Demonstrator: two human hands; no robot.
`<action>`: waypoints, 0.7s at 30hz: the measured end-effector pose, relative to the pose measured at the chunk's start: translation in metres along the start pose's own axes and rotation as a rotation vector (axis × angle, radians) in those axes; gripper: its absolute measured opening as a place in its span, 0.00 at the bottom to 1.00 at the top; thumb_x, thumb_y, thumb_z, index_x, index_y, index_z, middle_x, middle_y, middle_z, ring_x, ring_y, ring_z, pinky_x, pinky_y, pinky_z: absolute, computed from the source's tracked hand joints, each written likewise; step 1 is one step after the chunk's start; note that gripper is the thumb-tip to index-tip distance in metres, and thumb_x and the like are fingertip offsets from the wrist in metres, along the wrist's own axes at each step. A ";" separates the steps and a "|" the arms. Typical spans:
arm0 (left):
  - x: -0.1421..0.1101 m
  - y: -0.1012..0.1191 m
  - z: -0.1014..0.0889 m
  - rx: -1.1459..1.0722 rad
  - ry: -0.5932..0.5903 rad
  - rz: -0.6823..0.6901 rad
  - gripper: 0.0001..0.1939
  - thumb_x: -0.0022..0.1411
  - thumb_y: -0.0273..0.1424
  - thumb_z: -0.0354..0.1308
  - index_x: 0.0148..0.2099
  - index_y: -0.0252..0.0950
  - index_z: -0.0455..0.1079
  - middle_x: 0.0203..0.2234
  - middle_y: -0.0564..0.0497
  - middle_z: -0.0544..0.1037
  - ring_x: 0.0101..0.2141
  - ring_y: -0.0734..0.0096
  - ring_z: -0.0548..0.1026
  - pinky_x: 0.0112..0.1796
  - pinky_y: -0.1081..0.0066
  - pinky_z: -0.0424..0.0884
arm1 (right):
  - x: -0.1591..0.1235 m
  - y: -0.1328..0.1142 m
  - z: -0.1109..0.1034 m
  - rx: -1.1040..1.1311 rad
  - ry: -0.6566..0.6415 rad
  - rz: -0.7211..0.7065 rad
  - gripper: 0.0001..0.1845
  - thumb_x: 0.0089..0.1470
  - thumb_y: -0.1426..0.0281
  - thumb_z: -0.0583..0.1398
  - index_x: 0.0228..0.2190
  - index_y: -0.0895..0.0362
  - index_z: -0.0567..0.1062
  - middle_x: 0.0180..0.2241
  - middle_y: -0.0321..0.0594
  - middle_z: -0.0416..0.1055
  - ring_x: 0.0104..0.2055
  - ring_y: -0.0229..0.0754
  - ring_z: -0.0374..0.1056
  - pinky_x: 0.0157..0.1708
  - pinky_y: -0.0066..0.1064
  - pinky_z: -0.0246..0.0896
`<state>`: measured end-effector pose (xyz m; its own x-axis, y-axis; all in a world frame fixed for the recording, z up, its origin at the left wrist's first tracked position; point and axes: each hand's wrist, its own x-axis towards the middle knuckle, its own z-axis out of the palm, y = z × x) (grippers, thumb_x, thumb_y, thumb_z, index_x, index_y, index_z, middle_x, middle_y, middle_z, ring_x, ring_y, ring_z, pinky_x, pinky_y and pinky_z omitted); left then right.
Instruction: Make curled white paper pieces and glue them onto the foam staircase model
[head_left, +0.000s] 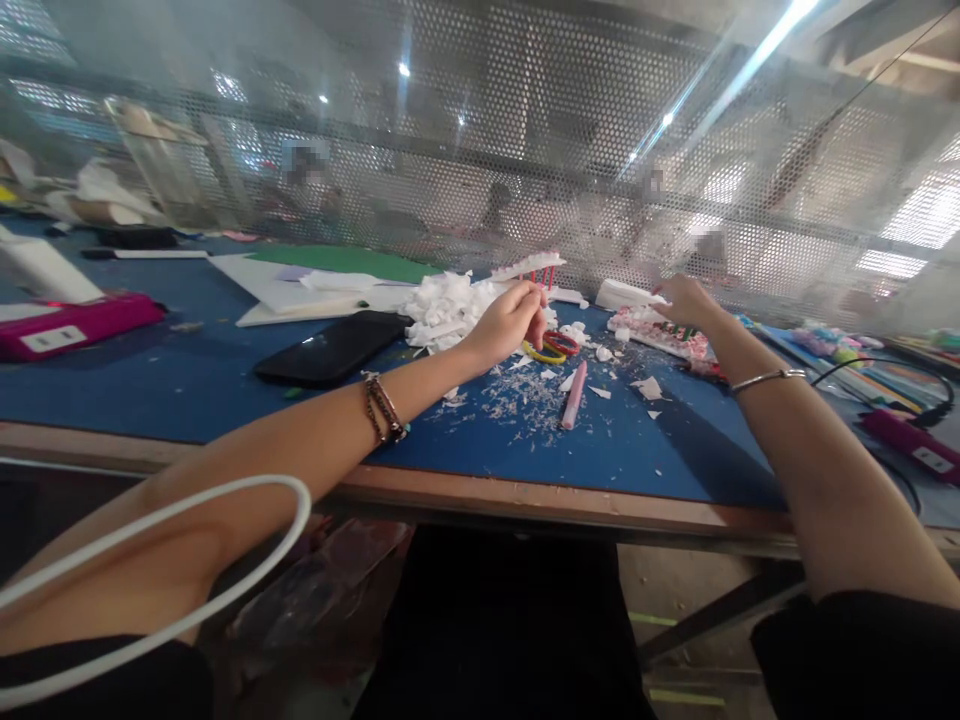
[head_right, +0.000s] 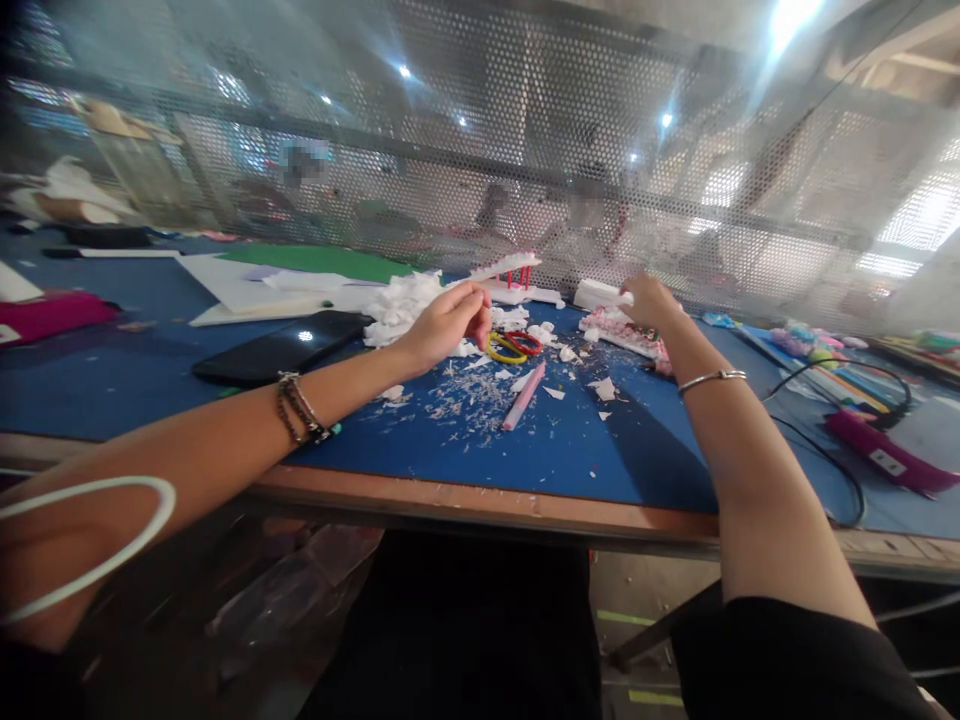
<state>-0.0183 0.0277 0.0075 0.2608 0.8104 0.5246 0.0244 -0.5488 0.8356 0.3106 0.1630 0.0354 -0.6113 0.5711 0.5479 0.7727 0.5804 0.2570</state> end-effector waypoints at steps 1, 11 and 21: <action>0.000 -0.001 0.000 0.001 -0.004 0.001 0.13 0.67 0.23 0.37 0.30 0.36 0.55 0.13 0.61 0.63 0.15 0.81 0.65 0.22 0.77 0.63 | 0.004 -0.010 0.004 -0.006 -0.106 0.020 0.16 0.59 0.64 0.55 0.47 0.57 0.69 0.49 0.44 0.67 0.45 0.40 0.67 0.45 0.39 0.66; 0.000 -0.004 -0.002 0.018 -0.043 0.057 0.12 0.67 0.23 0.38 0.31 0.36 0.56 0.13 0.60 0.63 0.16 0.81 0.65 0.22 0.77 0.62 | 0.025 -0.064 0.020 -0.031 -0.593 0.152 0.16 0.59 0.64 0.56 0.46 0.59 0.69 0.47 0.43 0.68 0.45 0.41 0.67 0.44 0.40 0.66; 0.001 -0.009 -0.007 0.072 -0.214 0.089 0.12 0.66 0.30 0.46 0.30 0.34 0.62 0.12 0.60 0.61 0.15 0.82 0.63 0.23 0.77 0.64 | 0.004 -0.101 -0.057 0.414 -0.114 0.268 0.08 0.52 0.72 0.57 0.36 0.58 0.72 0.32 0.41 0.74 0.35 0.39 0.70 0.38 0.31 0.66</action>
<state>-0.0247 0.0349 0.0017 0.4633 0.7004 0.5429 0.0588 -0.6356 0.7698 0.2397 0.0739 0.0574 -0.4329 0.7779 0.4554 0.7863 0.5729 -0.2312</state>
